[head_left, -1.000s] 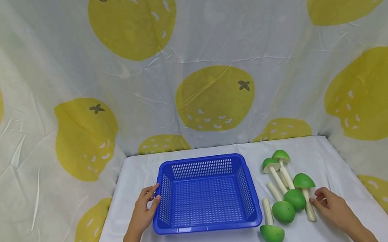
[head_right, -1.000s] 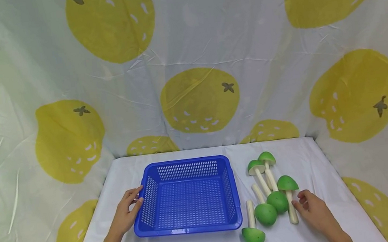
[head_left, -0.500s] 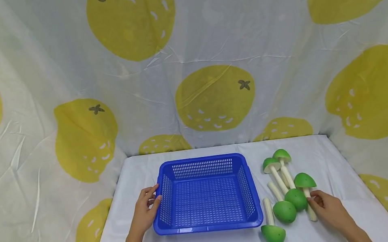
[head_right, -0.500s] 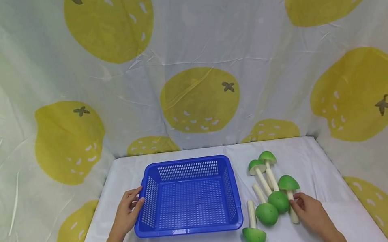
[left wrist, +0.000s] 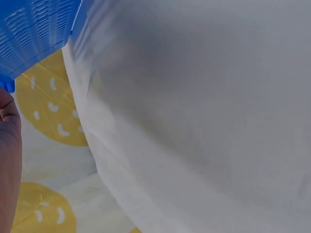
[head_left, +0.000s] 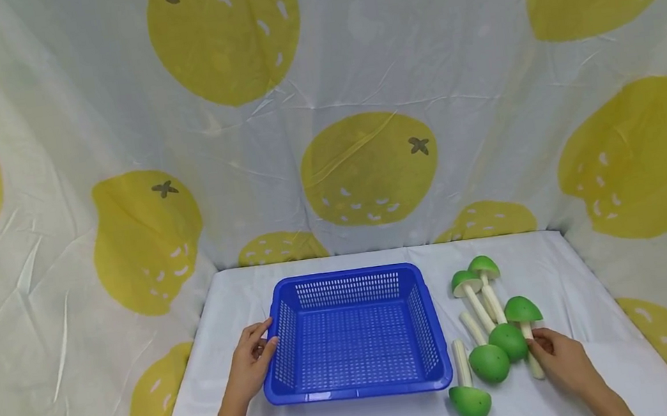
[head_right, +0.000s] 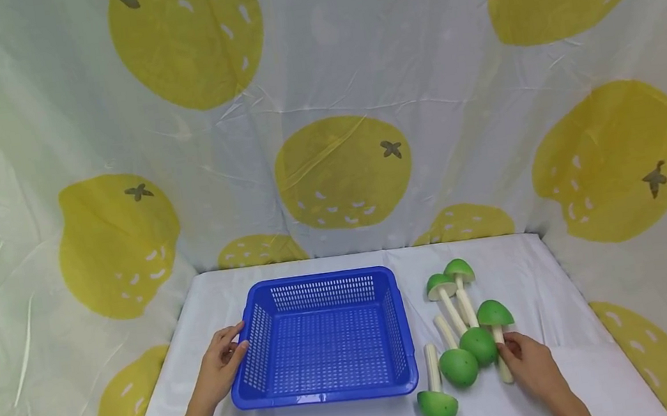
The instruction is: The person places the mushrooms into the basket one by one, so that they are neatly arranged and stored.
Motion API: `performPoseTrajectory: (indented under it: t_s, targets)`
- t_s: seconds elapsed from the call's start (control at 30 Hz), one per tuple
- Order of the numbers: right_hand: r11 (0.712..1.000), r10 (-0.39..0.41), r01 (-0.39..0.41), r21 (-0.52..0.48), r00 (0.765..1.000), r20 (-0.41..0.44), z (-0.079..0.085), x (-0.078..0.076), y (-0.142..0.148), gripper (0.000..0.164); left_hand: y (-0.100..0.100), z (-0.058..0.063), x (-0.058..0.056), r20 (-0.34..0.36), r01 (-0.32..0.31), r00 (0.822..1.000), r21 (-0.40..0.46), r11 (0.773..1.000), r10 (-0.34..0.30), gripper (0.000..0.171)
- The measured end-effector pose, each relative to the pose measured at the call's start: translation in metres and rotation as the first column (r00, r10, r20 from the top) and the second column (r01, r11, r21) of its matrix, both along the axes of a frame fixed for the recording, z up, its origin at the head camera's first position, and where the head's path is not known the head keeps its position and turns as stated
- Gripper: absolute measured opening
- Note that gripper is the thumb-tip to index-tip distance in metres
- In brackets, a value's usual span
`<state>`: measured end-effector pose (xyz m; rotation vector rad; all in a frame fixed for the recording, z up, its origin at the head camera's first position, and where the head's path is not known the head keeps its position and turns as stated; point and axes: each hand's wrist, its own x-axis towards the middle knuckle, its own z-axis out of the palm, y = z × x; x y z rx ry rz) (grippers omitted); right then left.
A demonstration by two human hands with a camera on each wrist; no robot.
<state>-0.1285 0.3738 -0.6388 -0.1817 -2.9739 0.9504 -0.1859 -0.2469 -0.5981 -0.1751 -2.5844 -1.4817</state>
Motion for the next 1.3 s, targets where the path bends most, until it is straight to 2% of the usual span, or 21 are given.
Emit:
performPoseTrajectory:
  t_s: [0.2,0.6,0.77,1.0,1.3]
  targets:
    - [1.000,-0.009,0.009,-0.021,1.000,0.009,0.001,-0.003,-0.001,0.046,0.000,0.001,-0.001,-0.023,0.000,1.000,0.045,0.999,0.001,0.043]
    - [0.997,-0.057,0.055,-0.047,0.996,-0.061,-0.002,-0.006,0.000,0.041,0.013,0.005,0.005,-0.010,-0.085,0.996,0.056,0.995,0.086,0.042]
    - [0.995,-0.085,0.081,-0.053,0.993,-0.076,-0.002,-0.006,0.001,0.041,0.011,0.004,0.005,0.005,-0.079,0.997,0.051,0.996,0.079,0.043]
    - [0.995,-0.093,0.088,-0.040,0.986,-0.142,0.006,-0.009,0.003,0.037,0.005,0.001,0.003,0.056,-0.051,0.997,0.100,0.994,0.046,0.045]
    - [0.994,-0.105,0.102,-0.032,0.984,-0.147,0.019,-0.011,0.005,0.041,0.005,0.002,0.003,0.088,-0.054,0.995,0.117,0.992,0.044,0.045]
